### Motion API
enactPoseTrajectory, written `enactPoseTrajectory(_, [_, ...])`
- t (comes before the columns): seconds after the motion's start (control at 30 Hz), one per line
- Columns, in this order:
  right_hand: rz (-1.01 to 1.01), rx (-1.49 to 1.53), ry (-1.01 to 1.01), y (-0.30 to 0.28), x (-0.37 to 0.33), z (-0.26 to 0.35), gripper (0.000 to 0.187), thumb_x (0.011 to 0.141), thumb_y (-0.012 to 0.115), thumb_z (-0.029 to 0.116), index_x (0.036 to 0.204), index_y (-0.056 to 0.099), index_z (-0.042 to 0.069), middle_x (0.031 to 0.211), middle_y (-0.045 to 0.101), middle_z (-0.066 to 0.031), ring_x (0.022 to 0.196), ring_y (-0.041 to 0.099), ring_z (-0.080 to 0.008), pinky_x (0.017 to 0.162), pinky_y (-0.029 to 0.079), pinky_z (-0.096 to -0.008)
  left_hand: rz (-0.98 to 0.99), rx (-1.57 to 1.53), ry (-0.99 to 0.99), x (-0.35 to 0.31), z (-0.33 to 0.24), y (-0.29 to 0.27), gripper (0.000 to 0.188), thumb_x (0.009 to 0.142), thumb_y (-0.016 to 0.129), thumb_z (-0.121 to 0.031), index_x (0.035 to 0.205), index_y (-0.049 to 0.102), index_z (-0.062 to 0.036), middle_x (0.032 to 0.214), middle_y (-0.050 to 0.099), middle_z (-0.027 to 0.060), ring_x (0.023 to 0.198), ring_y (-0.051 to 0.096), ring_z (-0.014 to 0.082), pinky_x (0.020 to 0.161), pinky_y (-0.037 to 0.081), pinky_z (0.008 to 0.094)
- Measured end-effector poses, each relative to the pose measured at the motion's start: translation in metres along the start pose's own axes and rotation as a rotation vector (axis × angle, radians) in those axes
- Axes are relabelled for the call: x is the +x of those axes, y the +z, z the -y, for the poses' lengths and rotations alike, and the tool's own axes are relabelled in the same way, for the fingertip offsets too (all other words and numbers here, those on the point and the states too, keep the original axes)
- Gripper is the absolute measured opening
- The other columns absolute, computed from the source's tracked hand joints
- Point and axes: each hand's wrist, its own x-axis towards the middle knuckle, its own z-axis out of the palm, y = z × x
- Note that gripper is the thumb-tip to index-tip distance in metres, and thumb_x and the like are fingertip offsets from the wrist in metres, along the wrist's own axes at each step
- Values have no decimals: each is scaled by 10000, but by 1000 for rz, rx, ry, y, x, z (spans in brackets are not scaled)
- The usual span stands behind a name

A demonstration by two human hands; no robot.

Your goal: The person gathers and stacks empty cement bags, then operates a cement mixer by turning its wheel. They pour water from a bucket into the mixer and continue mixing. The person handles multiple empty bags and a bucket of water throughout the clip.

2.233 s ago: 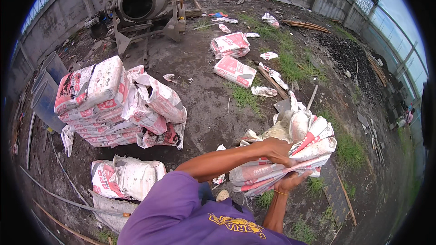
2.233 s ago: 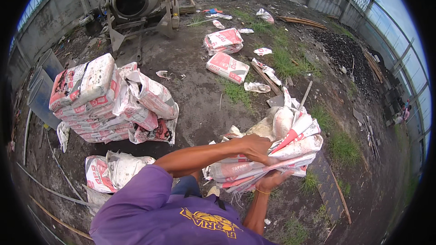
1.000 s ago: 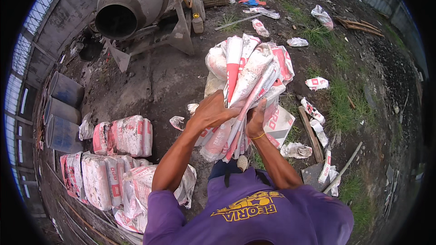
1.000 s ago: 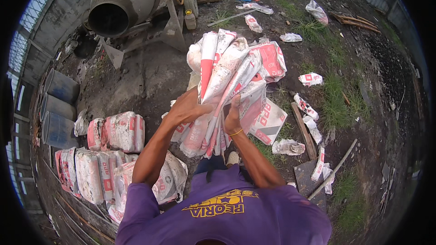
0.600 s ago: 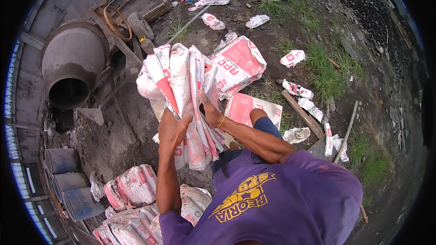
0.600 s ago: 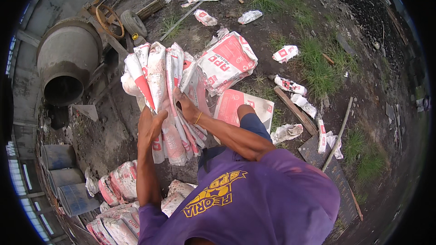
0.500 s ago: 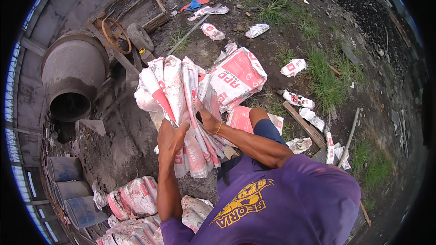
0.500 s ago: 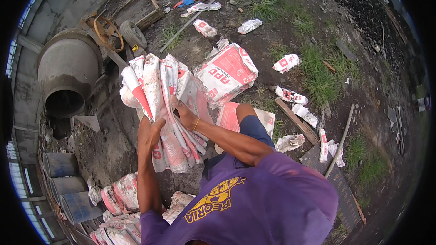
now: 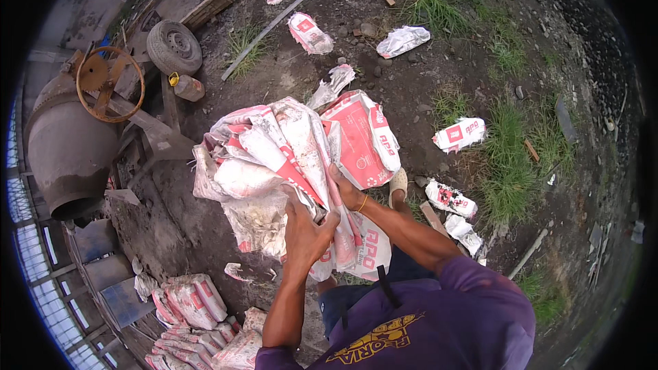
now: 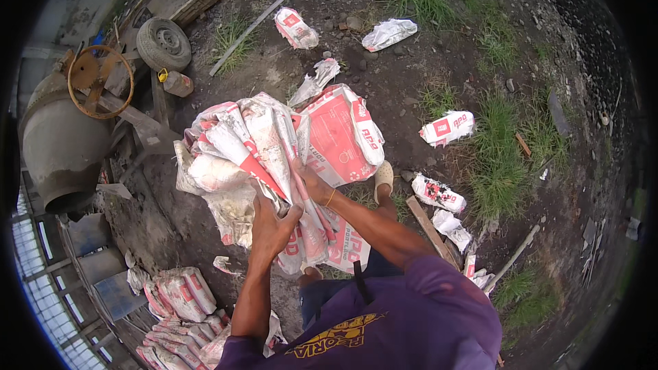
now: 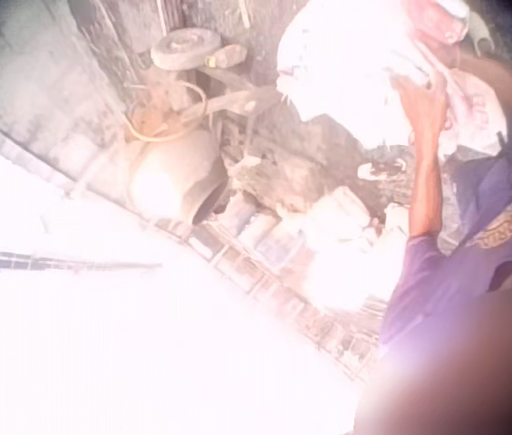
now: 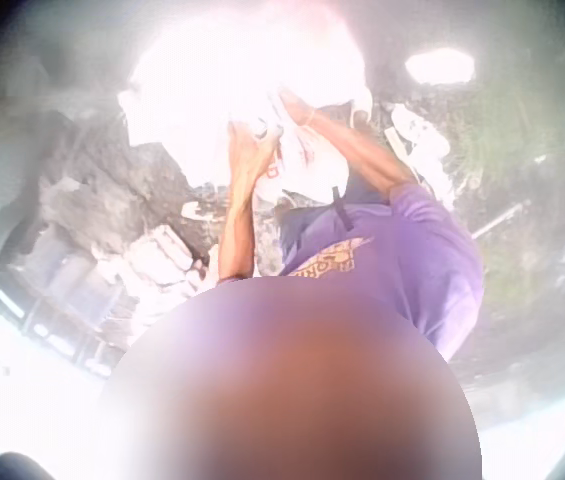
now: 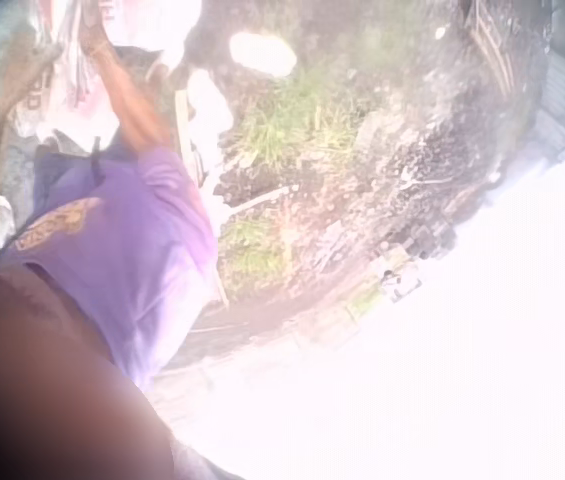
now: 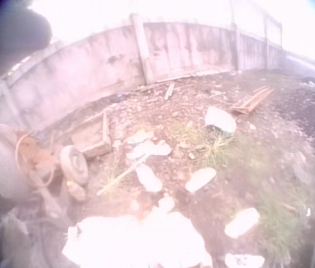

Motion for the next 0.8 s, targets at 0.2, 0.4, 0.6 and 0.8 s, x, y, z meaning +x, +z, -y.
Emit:
enactPoseTrajectory(0.2, [-594, -862, 1019, -321, 7, -2, 883, 1034, 306, 652, 1614, 217, -9, 1599, 372, -285, 1497, 351, -413, 1238, 260, -455, 710, 337, -363, 175, 72, 289, 901, 896, 653, -554, 1562, 380, -12, 1549, 395, 351, 1362, 537, 396, 1150, 400, 433])
enactPoseTrajectory(0.4, [-353, -854, 862, -372, -9, -60, 784, 1033, 403, 589, 1618, 286, 80, 1615, 360, -254, 1482, 382, -399, 1221, 305, -466, 701, 209, -399, 134, 40, 293, 790, 944, 577, -555, 1563, 426, -87, 1590, 427, 219, 1453, 437, 374, 1180, 363, 473])
enactPoseTrajectory(0.6, [-116, -983, 810, -370, -27, -68, 774, 987, 521, 538, 1567, 385, 43, 1554, 426, -295, 1451, 430, -391, 1194, 353, -435, 387, 177, -587, 93, 106, 200, 760, 945, 594, -530, 1547, 451, -89, 1572, 428, 258, 1467, 411, 378, 1187, 358, 472])
enactPoseTrajectory(0.8, [-131, -1013, 851, -254, -64, 35, 748, 1014, 473, 564, 1501, 474, -4, 1475, 545, -256, 1410, 489, -380, 1165, 379, -409, -178, -206, -715, 20, 105, 104, 761, 975, 551, -574, 1539, 457, -72, 1596, 405, 242, 1461, 401, 395, 1206, 306, 467])
